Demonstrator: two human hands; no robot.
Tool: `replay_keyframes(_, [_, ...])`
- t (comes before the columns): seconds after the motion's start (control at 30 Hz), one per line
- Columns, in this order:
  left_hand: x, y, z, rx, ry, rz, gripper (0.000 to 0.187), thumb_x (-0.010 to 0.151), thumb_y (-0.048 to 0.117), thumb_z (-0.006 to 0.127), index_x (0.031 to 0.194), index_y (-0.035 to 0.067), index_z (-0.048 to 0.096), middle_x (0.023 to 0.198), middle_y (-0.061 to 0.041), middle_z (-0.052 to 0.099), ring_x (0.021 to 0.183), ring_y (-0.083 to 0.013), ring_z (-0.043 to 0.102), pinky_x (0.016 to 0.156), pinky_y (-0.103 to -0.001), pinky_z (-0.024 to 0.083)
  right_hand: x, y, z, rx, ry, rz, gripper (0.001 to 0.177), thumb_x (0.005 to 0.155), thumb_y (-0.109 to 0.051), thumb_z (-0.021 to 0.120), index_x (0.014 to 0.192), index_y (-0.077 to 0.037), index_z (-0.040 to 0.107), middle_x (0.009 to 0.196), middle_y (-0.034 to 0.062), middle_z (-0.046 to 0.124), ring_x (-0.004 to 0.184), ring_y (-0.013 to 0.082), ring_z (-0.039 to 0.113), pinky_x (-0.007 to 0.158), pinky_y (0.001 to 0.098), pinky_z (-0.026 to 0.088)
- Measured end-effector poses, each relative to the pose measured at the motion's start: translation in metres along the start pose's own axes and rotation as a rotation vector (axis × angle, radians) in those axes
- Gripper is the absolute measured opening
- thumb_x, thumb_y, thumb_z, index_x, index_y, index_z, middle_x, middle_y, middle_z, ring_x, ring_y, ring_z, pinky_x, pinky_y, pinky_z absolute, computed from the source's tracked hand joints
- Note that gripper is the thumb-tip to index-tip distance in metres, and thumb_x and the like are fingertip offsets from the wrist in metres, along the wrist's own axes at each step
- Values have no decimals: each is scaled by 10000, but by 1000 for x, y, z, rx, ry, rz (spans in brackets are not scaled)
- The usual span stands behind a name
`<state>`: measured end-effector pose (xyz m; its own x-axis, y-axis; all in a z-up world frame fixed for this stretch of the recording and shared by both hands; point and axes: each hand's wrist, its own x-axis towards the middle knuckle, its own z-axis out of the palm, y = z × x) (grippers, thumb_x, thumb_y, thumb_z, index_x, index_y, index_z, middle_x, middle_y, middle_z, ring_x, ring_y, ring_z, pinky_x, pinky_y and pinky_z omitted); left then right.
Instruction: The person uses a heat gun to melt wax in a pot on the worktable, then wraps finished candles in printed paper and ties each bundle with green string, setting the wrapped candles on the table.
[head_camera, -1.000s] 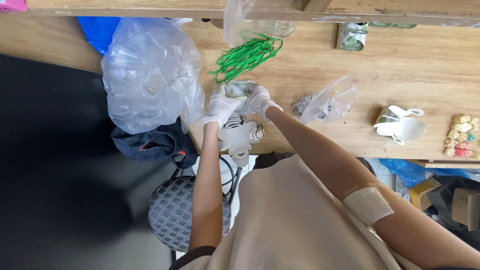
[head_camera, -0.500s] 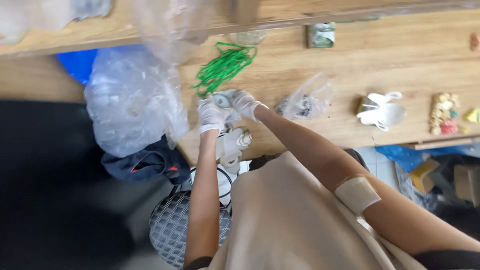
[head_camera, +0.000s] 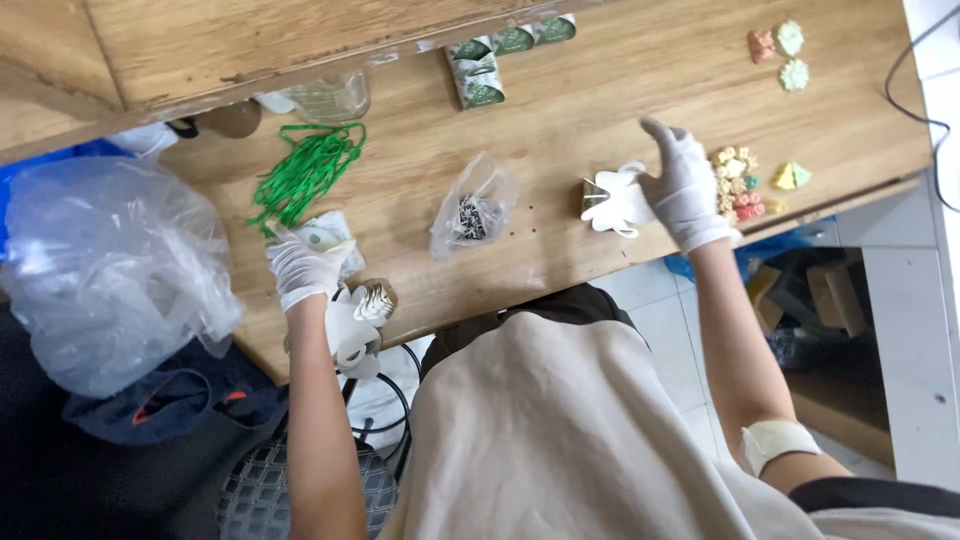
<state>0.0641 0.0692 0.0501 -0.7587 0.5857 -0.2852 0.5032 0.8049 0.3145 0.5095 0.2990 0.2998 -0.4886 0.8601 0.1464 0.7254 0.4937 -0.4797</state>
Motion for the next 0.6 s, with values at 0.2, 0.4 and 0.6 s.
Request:
replay_keyframes(0.2, [-76, 8, -49, -10, 244, 104, 745, 925, 607, 765, 1366, 28, 603, 1319, -234, 633, 1260, -435, 538, 1102, -494, 434, -6, 133, 47, -163, -286, 78, 733, 723, -145, 884, 1400, -83, 609, 1266, 240, 649, 1180, 396, 602, 990, 453, 485])
replay_keyframes(0.4, [-168, -9, -59, -671, 404, -87, 260, 1025, 281, 674, 1136, 48, 704, 1308, -215, 639, 1220, -379, 596, 1100, -448, 467, 1, 132, 18, -173, -343, 106, 255, 1021, -235, 736, 1215, -71, 742, 1008, 196, 734, 903, 342, 702, 794, 411, 543])
replay_keyframes(0.6, [-243, -7, -23, -712, 595, -322, 195, 918, 133, 729, 1100, 65, 715, 1408, -228, 471, 1142, -295, 570, 903, -369, 543, 33, 15, -63, 405, -448, 225, 199, 993, -118, 747, 1166, -28, 710, 1052, 61, 730, 978, 123, 644, 863, 276, 509])
